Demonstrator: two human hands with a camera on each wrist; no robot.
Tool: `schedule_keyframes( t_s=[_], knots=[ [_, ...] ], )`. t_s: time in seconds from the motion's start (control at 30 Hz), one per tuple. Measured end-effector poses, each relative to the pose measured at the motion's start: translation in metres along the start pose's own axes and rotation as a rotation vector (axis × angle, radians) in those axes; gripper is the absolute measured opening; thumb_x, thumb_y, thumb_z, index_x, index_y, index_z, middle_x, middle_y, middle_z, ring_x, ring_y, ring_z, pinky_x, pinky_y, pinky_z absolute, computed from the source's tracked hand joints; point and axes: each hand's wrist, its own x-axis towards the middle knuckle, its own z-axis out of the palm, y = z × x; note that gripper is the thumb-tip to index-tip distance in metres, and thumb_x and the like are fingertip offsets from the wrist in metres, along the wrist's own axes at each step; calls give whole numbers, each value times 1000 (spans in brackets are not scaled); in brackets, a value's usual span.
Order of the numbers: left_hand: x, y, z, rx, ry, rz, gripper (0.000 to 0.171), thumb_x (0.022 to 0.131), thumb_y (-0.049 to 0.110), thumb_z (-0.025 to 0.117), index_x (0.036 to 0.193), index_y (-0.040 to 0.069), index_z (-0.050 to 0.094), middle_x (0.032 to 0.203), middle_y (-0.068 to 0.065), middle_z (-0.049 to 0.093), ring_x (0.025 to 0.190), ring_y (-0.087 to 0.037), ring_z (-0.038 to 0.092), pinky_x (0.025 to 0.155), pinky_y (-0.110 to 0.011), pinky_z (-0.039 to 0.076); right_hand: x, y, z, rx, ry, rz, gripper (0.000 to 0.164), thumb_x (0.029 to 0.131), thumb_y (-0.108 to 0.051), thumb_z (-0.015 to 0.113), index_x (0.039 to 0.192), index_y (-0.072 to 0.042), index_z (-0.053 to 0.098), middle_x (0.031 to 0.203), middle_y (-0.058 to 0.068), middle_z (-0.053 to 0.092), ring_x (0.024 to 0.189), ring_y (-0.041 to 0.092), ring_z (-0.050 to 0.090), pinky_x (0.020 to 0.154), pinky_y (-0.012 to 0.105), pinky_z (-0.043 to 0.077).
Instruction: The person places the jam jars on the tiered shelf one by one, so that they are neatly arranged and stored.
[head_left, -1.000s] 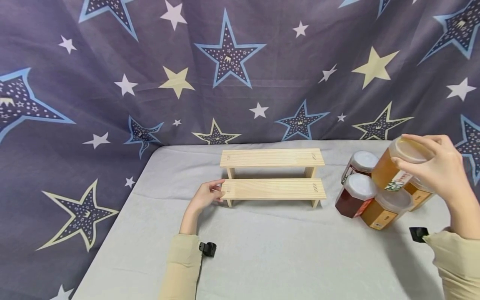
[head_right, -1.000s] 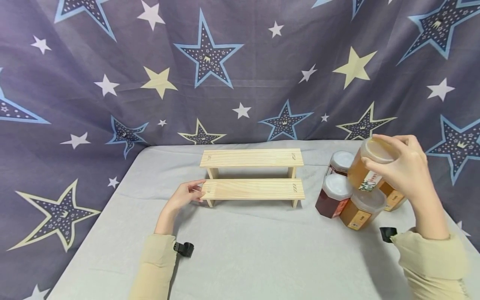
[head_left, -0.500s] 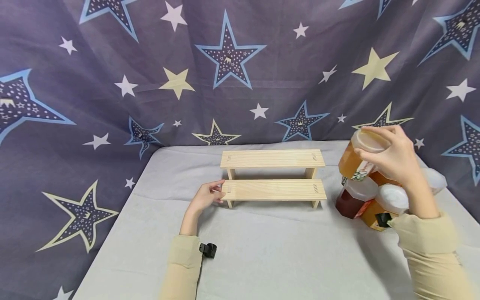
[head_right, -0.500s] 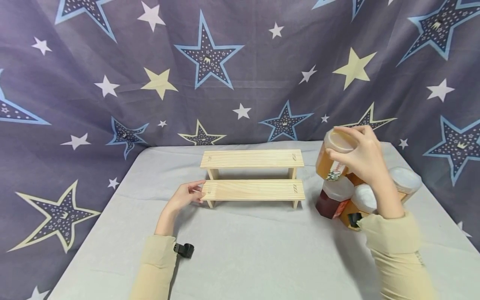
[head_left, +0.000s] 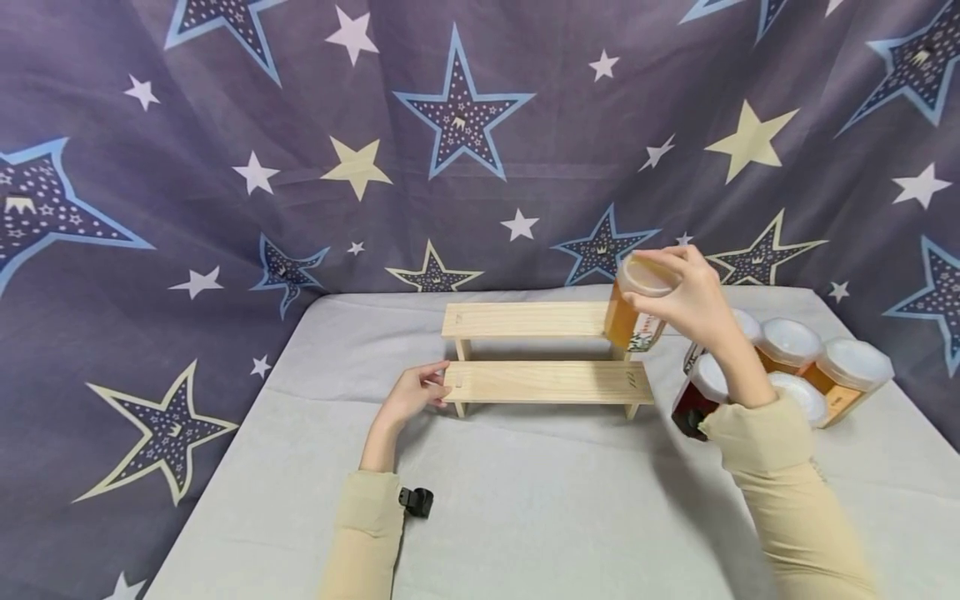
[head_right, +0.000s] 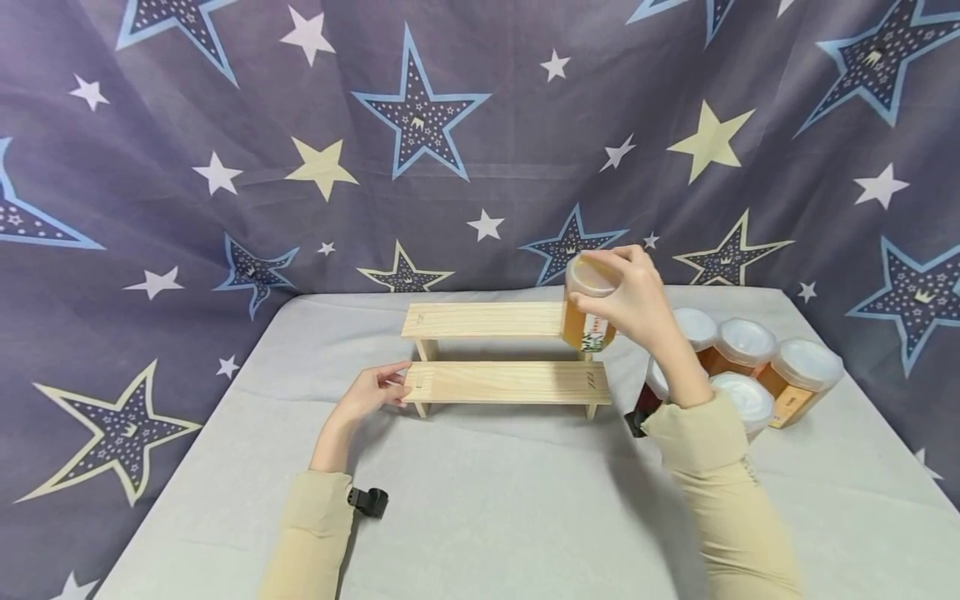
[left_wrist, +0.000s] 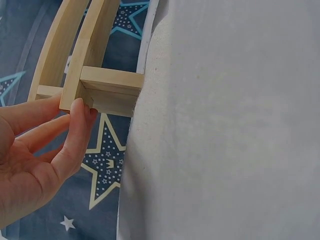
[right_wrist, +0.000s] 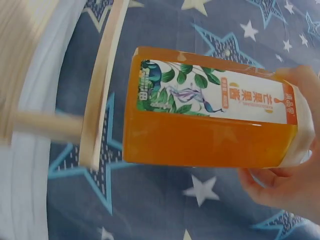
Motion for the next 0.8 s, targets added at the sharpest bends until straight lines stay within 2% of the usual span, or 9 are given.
schedule_keyframes(
  t_s=[0.27, 0.57, 0.8],
  knots=[
    [-2, 2, 1, -19, 3, -12, 49, 78, -11, 56, 125, -8, 44, 88, -15, 52, 54, -10, 54, 62, -32, 57, 18, -16, 35, 40, -39, -49, 50, 66, -16, 76, 113, -5, 61, 102, 17, 48, 90, 27, 48, 75, 40, 48],
    [-3, 0, -1, -37, -11, 10, 50, 78, -11, 56, 126, -9, 42, 89, -19, 53, 58, -11, 55, 67, -37, 57, 36, -38, 69, 108, -123, -15, 53, 67, -23, 76, 115, -9, 60, 105, 15, 46, 93, 26, 47, 78, 38, 49],
    [-1, 0, 1, -48, -5, -11, 51, 77, -11, 56, 126, -8, 42, 88, -17, 53, 57, -12, 55, 65, -36, 57, 48, -46, 93, 129, -147, -61, 52, 67, -23, 76, 114, -7, 60, 102, 15, 47, 93, 25, 45, 79, 37, 45]
  ],
)
